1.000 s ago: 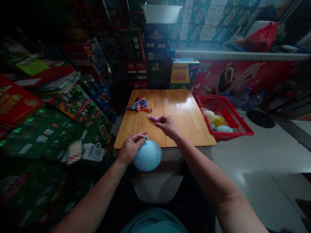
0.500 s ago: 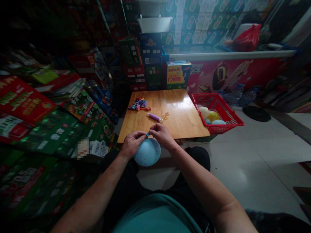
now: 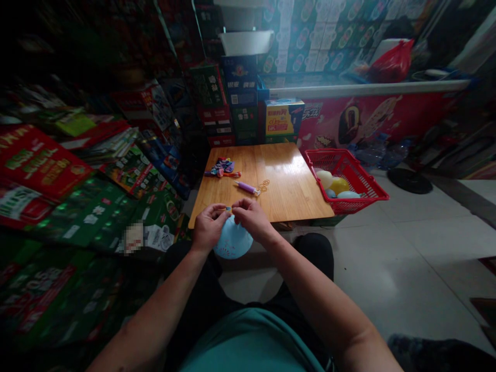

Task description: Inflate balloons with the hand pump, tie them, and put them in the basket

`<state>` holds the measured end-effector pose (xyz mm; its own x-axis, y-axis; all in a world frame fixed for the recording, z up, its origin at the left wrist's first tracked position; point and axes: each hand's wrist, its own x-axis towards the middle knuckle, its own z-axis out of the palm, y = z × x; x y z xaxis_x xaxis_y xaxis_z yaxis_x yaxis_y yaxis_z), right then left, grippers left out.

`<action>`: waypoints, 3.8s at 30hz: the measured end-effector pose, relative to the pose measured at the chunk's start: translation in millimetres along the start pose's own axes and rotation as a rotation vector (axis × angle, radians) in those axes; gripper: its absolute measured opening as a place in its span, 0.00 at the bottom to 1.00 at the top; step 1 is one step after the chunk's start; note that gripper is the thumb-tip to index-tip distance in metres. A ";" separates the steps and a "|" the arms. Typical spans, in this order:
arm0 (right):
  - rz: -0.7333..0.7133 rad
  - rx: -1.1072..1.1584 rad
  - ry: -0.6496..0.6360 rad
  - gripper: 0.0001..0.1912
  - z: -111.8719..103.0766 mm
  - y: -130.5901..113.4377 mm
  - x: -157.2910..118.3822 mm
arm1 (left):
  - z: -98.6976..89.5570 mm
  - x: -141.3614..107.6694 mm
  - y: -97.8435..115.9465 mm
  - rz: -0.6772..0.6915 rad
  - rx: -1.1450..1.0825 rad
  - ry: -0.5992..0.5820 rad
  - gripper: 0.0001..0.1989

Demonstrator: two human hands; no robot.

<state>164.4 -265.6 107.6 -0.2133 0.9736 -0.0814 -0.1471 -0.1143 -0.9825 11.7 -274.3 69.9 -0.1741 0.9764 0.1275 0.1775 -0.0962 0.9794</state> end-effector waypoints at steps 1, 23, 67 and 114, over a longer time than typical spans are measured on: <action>0.009 -0.067 -0.007 0.09 0.0 1.2 -0.2 | -0.3 1.4 -0.5 -0.008 -0.047 0.005 0.20; 0.435 0.189 -0.127 0.09 -16.3 26.5 23.6 | -11.4 2.9 17.0 0.185 0.181 -0.333 0.06; 0.575 0.361 -0.076 0.11 -26.9 48.3 28.7 | -2.3 14.5 -2.8 0.099 0.123 -0.372 0.09; -0.003 -0.456 0.148 0.13 -14.2 38.4 12.0 | -5.2 22.1 -12.4 -0.252 -0.166 -0.411 0.15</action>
<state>170.0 -255.5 66.5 -0.0690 0.9952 -0.0688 0.2980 -0.0452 -0.9535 0.6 -252.5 61.4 0.2101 0.9652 -0.1556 0.0169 0.1556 0.9877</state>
